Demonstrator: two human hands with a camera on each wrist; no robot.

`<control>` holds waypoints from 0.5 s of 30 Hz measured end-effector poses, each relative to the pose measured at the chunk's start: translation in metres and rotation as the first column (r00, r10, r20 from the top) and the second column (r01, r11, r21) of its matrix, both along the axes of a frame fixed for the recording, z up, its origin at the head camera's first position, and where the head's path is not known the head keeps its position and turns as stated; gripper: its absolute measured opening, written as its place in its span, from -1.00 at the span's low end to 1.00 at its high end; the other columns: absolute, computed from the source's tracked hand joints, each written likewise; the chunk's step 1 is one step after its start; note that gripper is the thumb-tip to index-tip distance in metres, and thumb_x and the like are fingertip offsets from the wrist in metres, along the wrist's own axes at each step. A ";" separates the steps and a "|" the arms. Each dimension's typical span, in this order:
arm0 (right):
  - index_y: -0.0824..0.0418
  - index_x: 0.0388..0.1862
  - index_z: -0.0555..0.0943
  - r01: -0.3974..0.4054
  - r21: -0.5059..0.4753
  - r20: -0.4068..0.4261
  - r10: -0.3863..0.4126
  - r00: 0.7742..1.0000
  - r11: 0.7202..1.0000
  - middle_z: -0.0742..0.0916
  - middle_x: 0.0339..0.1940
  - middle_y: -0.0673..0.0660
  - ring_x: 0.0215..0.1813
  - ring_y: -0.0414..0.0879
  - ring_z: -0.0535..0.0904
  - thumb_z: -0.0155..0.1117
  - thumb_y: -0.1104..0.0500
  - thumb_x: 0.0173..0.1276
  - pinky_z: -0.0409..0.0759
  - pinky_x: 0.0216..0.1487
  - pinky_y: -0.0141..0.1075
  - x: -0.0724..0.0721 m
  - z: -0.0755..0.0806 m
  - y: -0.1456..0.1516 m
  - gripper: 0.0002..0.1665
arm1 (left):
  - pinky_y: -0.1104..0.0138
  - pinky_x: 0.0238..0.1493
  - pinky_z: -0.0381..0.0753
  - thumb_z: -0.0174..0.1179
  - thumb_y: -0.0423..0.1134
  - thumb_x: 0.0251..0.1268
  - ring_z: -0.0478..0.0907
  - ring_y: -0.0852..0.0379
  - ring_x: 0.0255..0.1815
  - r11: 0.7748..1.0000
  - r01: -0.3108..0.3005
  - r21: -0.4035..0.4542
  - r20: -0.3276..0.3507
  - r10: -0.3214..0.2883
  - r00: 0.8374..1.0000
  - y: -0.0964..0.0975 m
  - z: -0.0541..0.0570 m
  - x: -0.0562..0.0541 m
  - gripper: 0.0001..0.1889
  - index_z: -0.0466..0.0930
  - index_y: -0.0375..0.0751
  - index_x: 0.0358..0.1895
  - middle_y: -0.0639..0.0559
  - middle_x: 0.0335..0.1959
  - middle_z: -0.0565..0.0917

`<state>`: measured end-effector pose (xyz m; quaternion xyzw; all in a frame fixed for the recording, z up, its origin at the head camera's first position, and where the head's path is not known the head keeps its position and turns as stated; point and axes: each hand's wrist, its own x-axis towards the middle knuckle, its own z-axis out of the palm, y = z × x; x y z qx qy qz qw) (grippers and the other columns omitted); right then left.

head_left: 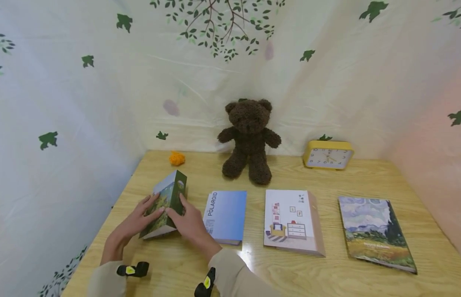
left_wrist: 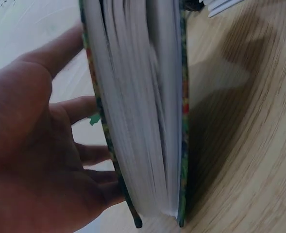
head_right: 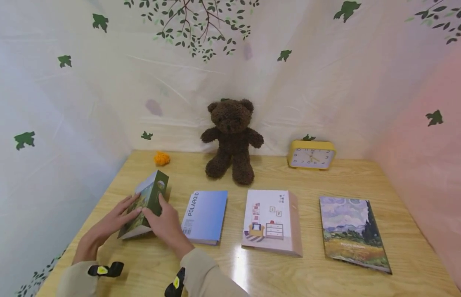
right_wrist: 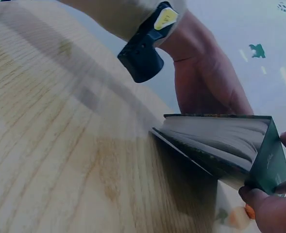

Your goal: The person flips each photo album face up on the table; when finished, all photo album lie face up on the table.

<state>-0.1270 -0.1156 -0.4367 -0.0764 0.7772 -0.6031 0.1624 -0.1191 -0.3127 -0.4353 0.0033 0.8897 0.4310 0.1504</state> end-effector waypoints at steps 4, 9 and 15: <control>0.07 0.50 0.19 0.028 -0.084 0.021 -0.027 0.999 0.996 0.50 0.35 0.16 0.29 -0.02 0.51 0.08 -0.18 0.41 0.54 0.20 -0.16 -0.006 -0.001 0.003 -0.23 | -0.36 0.32 -0.02 -0.12 0.14 0.48 -0.29 -0.45 0.49 0.999 0.006 0.051 0.007 -0.006 1.000 0.004 0.002 -0.001 -0.24 -0.27 0.04 0.56 -0.29 0.55 -0.28; 0.00 0.46 0.28 0.053 -0.137 0.025 -0.050 0.998 0.989 0.59 0.27 0.03 0.24 -0.11 0.54 0.07 -0.07 0.45 0.53 0.21 -0.18 -0.012 0.001 0.005 -0.37 | -0.31 0.34 0.04 -0.17 0.18 0.48 -0.23 -0.44 0.49 0.999 0.009 0.042 0.030 -0.011 1.000 0.008 0.008 -0.004 -0.25 -0.27 0.05 0.56 -0.33 0.54 -0.24; -0.04 0.40 0.38 0.082 -0.142 -0.013 -0.085 0.996 0.986 0.63 0.20 -0.06 0.21 -0.11 0.55 0.11 0.03 0.43 0.47 0.26 -0.14 -0.015 0.006 0.008 -0.44 | -0.27 0.35 0.09 -0.20 0.15 0.51 -0.14 -0.36 0.51 0.994 0.041 0.106 -0.014 -0.040 0.999 0.008 0.013 -0.005 -0.30 -0.23 0.06 0.56 -0.31 0.54 -0.15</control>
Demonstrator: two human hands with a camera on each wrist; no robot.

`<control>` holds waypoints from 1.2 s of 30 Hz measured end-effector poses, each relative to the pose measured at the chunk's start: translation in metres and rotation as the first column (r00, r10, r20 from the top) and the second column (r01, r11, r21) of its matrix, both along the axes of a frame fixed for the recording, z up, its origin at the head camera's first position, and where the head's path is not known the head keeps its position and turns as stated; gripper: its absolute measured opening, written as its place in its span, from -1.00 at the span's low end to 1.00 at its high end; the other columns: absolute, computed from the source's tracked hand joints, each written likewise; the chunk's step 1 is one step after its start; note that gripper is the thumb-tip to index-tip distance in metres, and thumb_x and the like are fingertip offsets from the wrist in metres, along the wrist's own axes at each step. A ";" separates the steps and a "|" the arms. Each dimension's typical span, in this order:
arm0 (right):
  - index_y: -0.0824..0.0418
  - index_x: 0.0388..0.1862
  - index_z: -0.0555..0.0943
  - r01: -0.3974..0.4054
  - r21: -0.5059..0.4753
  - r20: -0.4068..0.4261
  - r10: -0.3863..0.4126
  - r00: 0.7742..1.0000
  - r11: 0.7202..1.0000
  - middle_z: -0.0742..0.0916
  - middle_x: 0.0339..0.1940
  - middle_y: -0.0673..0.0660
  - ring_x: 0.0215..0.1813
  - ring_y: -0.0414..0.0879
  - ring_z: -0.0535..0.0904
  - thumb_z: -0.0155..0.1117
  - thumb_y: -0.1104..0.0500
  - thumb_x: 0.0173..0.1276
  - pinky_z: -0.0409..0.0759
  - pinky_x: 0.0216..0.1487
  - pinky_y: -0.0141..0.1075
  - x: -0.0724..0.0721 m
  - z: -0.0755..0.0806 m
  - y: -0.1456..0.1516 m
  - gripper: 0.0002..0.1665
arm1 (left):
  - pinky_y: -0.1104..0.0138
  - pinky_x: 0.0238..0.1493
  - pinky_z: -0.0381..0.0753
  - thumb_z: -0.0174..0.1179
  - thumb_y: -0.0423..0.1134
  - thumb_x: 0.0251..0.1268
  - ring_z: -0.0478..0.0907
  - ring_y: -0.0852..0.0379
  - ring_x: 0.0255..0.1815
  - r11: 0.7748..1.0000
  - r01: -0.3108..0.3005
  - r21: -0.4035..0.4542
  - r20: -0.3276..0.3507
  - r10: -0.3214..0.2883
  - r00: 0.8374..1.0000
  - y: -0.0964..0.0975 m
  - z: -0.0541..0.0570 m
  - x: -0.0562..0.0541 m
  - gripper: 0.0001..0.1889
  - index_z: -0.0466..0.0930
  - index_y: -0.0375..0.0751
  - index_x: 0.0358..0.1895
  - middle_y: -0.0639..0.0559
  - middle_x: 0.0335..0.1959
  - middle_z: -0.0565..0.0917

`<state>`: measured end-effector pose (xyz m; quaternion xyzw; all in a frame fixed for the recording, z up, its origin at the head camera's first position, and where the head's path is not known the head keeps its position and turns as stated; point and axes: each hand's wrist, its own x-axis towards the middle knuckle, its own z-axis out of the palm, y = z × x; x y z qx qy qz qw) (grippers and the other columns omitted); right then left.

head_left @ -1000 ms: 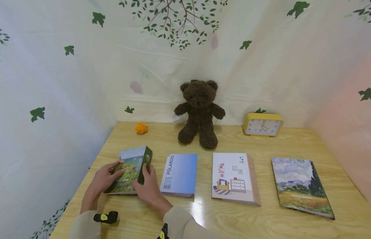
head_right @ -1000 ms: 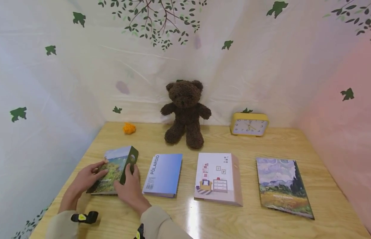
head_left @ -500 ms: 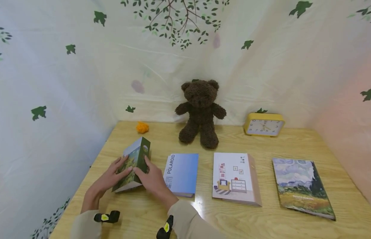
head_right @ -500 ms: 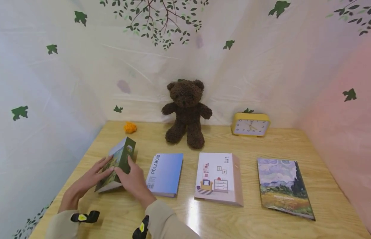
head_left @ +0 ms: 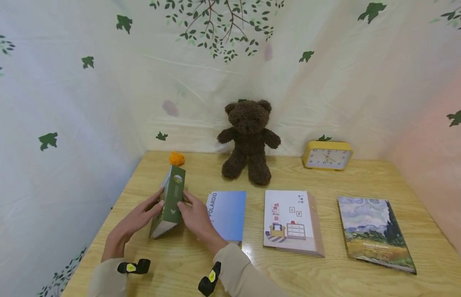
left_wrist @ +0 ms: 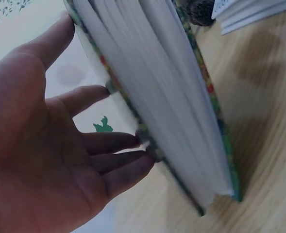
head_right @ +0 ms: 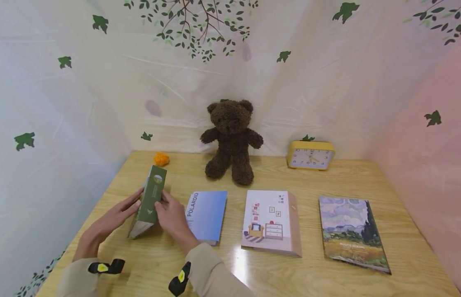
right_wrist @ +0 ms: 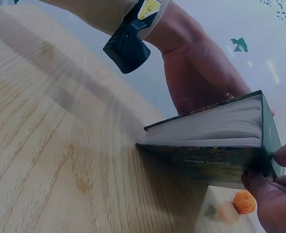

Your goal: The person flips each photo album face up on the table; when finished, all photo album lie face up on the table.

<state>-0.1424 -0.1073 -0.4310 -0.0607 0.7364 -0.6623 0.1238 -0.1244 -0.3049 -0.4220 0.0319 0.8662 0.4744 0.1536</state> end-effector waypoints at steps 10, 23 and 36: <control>-0.11 0.41 0.36 -0.038 -0.152 0.031 0.044 0.999 0.988 0.54 0.28 -0.14 0.26 -0.16 0.52 0.16 0.02 0.43 0.54 0.19 -0.24 0.001 0.011 0.000 -0.42 | 0.03 0.28 0.41 -0.15 0.04 0.53 0.14 -0.29 0.45 0.987 0.009 0.162 -0.061 0.001 0.998 -0.005 0.006 0.002 -0.38 -0.14 0.22 0.54 -0.34 0.51 -0.01; 0.01 0.42 0.34 -0.047 -0.140 -0.117 0.030 0.993 0.989 0.51 0.29 0.00 0.22 -0.17 0.49 0.11 0.02 0.46 0.51 0.19 -0.39 0.008 0.008 -0.024 -0.42 | 0.24 0.15 0.56 -0.14 -0.02 0.54 0.43 0.27 0.24 0.981 -0.003 0.195 -0.095 0.022 0.995 -0.024 0.014 0.006 -0.39 -0.13 0.23 0.54 -0.38 0.48 0.04; -0.09 0.43 0.32 -0.139 0.130 -0.214 0.165 0.963 0.982 0.46 0.38 -0.06 0.41 -0.12 0.34 0.02 -0.09 0.48 0.32 0.40 -0.17 0.013 -0.017 -0.041 -0.43 | 0.11 -0.03 0.59 -0.14 0.03 0.53 0.15 -0.49 0.37 0.996 -0.092 0.014 -0.140 0.093 0.986 -0.036 0.031 0.011 -0.34 -0.15 0.04 0.56 -0.42 0.49 -0.02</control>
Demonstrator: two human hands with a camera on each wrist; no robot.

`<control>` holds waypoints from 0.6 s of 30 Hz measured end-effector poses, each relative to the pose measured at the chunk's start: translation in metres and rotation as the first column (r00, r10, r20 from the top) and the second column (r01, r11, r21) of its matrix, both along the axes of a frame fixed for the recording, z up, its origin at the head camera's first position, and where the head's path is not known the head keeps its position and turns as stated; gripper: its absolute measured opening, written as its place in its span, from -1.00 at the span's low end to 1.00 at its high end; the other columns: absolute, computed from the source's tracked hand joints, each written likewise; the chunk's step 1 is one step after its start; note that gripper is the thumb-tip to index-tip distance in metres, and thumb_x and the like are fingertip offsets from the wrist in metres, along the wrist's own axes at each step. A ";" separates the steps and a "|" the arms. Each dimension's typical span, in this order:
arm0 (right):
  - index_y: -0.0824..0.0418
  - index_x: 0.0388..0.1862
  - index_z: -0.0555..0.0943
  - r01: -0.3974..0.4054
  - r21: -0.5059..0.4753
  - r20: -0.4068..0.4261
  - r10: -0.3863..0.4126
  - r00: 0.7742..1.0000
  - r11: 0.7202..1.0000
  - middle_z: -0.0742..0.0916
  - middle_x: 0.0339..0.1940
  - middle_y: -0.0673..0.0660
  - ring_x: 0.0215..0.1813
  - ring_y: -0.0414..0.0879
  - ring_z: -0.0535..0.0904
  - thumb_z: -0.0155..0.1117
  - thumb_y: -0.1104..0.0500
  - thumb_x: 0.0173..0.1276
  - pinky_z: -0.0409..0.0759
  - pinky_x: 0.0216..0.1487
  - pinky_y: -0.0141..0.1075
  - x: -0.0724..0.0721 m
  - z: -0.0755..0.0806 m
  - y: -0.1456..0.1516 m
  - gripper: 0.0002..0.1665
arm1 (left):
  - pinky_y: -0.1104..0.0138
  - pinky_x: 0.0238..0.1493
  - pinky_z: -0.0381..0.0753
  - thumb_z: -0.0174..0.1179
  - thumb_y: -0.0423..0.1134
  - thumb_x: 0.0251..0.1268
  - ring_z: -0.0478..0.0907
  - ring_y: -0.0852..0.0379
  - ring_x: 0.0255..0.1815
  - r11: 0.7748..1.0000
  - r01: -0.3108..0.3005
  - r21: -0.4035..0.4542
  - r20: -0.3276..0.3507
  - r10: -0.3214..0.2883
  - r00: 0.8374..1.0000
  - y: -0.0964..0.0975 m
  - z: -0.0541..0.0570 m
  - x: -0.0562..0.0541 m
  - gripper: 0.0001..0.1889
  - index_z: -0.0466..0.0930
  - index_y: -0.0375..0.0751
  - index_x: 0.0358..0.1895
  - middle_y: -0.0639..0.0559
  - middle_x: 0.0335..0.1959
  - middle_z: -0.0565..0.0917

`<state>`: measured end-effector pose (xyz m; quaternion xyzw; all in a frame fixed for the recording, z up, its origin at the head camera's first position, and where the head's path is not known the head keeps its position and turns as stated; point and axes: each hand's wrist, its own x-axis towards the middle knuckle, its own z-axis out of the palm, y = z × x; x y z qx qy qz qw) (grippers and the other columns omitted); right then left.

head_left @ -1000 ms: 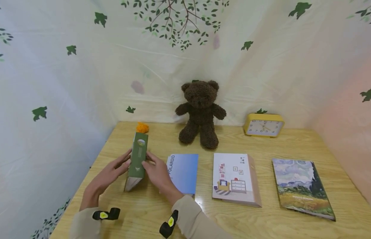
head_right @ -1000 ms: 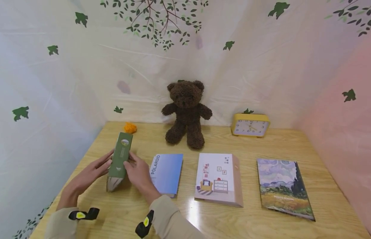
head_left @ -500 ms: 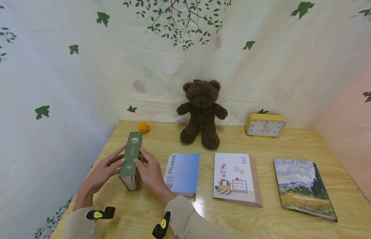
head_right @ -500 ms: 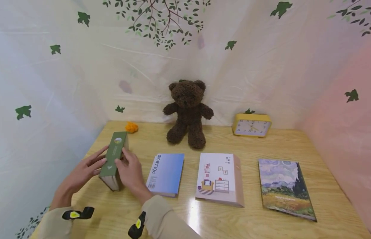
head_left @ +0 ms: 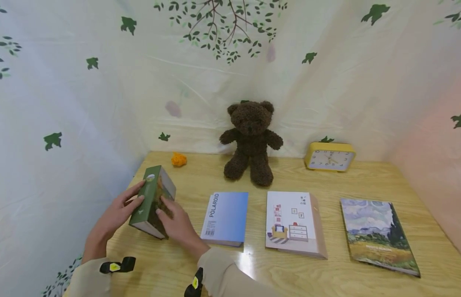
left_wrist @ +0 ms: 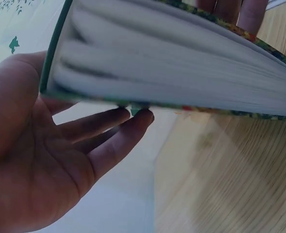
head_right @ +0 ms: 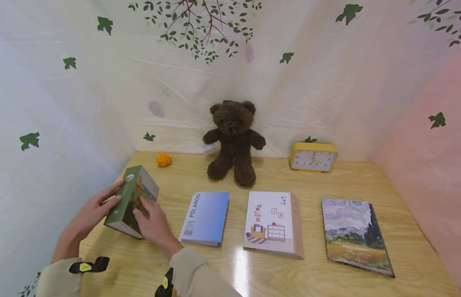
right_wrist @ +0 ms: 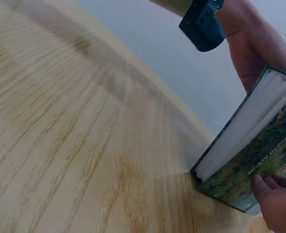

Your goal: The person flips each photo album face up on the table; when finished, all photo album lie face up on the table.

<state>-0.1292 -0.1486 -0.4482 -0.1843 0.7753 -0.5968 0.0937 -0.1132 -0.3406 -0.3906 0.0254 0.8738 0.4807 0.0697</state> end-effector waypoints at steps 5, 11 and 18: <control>-0.08 0.47 0.27 -0.046 0.074 0.014 0.045 0.999 0.996 0.42 0.42 0.03 0.43 -0.05 0.31 0.05 -0.14 0.46 0.33 0.39 -0.12 -0.001 -0.005 -0.003 -0.36 | -0.02 -0.03 0.58 -0.09 0.07 0.49 0.21 -0.48 0.33 0.994 -0.036 -0.099 -0.030 0.033 0.999 -0.003 0.004 0.000 -0.34 -0.04 -0.02 0.54 -0.39 0.49 0.00; -0.14 0.51 0.17 -0.095 0.188 0.104 0.076 0.992 0.978 0.26 0.49 0.19 0.47 0.11 0.22 0.06 -0.23 0.42 0.36 0.35 0.00 0.000 -0.017 -0.003 -0.27 | -0.26 0.03 0.44 -0.05 0.11 0.46 0.21 -0.53 0.29 0.968 -0.069 -0.240 -0.063 0.056 0.996 -0.011 0.009 0.002 -0.33 0.11 -0.13 0.50 -0.43 0.42 0.07; -0.15 0.52 0.12 -0.066 0.180 0.138 0.041 0.990 0.981 0.04 0.57 0.13 0.54 0.10 0.05 0.06 -0.30 0.38 0.33 0.36 0.05 0.003 -0.026 -0.009 -0.20 | -0.09 0.00 0.56 -0.08 0.06 0.49 0.37 -0.47 0.20 0.964 -0.027 -0.265 0.017 0.033 0.999 -0.026 0.004 0.000 -0.35 0.14 -0.29 0.46 -0.48 0.32 0.25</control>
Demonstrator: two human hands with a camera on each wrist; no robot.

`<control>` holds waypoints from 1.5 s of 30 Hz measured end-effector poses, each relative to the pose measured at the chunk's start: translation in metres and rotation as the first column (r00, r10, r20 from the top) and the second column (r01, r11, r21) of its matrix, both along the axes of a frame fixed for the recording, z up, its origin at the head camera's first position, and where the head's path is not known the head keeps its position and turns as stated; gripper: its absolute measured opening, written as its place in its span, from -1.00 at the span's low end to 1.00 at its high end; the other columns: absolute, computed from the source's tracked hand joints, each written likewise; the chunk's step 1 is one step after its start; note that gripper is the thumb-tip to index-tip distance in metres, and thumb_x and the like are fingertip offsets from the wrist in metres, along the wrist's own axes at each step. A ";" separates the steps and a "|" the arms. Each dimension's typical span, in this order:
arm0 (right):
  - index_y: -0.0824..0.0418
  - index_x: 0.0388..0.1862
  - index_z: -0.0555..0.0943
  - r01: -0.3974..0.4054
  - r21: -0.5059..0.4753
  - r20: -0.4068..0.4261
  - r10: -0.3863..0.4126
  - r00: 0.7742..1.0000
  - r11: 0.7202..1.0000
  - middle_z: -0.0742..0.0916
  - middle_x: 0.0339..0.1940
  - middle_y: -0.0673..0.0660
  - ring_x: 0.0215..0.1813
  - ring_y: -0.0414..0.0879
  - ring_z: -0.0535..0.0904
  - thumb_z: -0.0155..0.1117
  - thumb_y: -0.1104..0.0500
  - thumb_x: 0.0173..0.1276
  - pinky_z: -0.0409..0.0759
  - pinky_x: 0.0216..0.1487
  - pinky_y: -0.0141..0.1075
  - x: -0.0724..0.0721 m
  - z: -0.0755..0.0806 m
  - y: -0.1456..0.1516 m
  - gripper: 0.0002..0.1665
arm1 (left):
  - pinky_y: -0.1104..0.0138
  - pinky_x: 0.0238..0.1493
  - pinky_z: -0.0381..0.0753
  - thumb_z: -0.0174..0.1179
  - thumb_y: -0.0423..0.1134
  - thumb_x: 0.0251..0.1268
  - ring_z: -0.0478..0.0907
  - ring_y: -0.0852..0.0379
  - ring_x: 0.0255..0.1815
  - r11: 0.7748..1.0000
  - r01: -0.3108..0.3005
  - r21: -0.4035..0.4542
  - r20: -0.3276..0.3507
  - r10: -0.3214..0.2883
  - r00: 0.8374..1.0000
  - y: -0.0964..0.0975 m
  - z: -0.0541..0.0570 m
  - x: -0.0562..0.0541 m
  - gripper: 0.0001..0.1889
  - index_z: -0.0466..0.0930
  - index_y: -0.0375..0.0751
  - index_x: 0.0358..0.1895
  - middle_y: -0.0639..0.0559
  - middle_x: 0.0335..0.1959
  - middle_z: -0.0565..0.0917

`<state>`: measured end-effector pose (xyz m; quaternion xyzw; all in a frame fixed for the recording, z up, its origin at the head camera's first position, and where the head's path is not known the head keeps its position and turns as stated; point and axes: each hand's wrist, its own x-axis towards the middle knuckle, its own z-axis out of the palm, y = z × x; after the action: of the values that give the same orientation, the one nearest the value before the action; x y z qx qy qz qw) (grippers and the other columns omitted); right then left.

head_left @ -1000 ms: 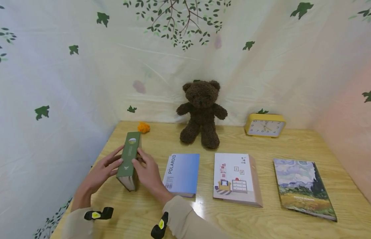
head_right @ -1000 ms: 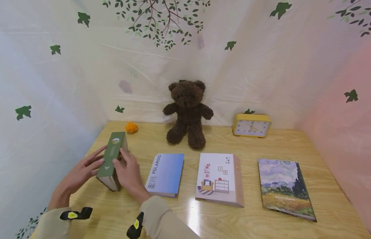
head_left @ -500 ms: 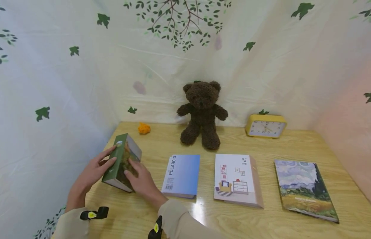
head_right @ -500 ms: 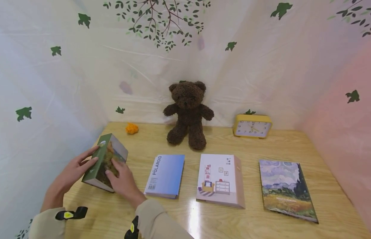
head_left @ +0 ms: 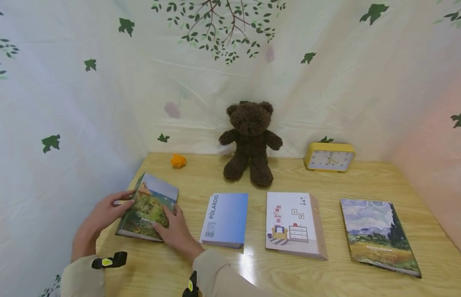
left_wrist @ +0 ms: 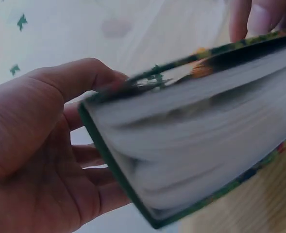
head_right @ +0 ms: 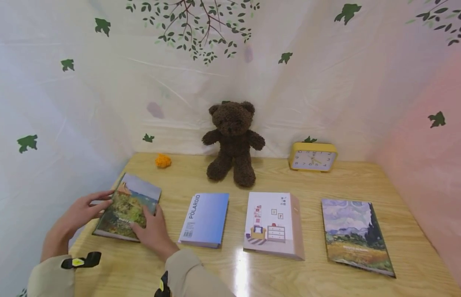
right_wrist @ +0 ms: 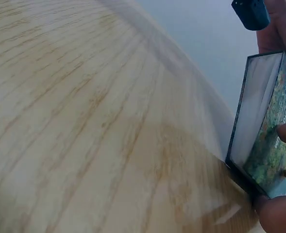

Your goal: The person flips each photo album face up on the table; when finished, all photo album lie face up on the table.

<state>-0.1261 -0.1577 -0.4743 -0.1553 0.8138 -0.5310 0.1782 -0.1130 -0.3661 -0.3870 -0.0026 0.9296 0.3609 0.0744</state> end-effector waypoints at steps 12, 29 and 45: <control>0.03 0.56 0.01 -0.016 0.015 -0.076 0.017 0.997 1.000 -0.17 0.59 0.18 0.56 0.10 -0.02 0.11 -0.17 0.41 0.35 0.37 -0.06 0.011 -0.004 -0.002 -0.13 | -0.29 0.21 0.25 -0.26 0.07 0.56 0.03 -0.52 0.38 1.000 -0.006 -0.001 0.107 0.006 0.994 -0.015 -0.030 -0.001 -0.33 -0.04 -0.33 0.50 -0.52 0.42 0.08; 0.13 0.55 0.05 -0.048 0.024 -0.119 0.050 0.992 0.999 0.00 0.59 0.16 0.54 0.07 0.08 0.09 -0.05 0.45 0.28 0.42 -0.10 0.007 -0.003 0.005 -0.19 | -0.31 0.33 0.00 -0.34 0.04 0.58 -0.20 -0.49 0.46 0.981 -0.153 0.121 0.162 0.132 0.978 -0.023 -0.052 -0.001 -0.35 -0.15 -0.25 0.53 -0.47 0.49 -0.13; 0.04 0.51 0.18 0.080 -0.102 -0.122 -0.093 0.988 0.992 0.17 0.55 0.11 0.39 0.13 0.35 0.09 -0.04 0.45 0.40 0.31 0.01 -0.023 0.042 0.052 -0.30 | -0.31 0.23 0.19 -0.33 0.20 0.51 0.00 -0.53 0.37 0.974 -0.221 -0.052 0.055 0.224 0.973 -0.015 -0.045 -0.006 -0.18 -0.18 -0.47 0.49 -0.58 0.40 0.03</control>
<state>-0.1489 -0.1056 -0.4320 -0.1616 0.8027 -0.5661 0.0952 -0.1192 -0.3809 -0.4317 -0.1195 0.9287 0.3457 0.0617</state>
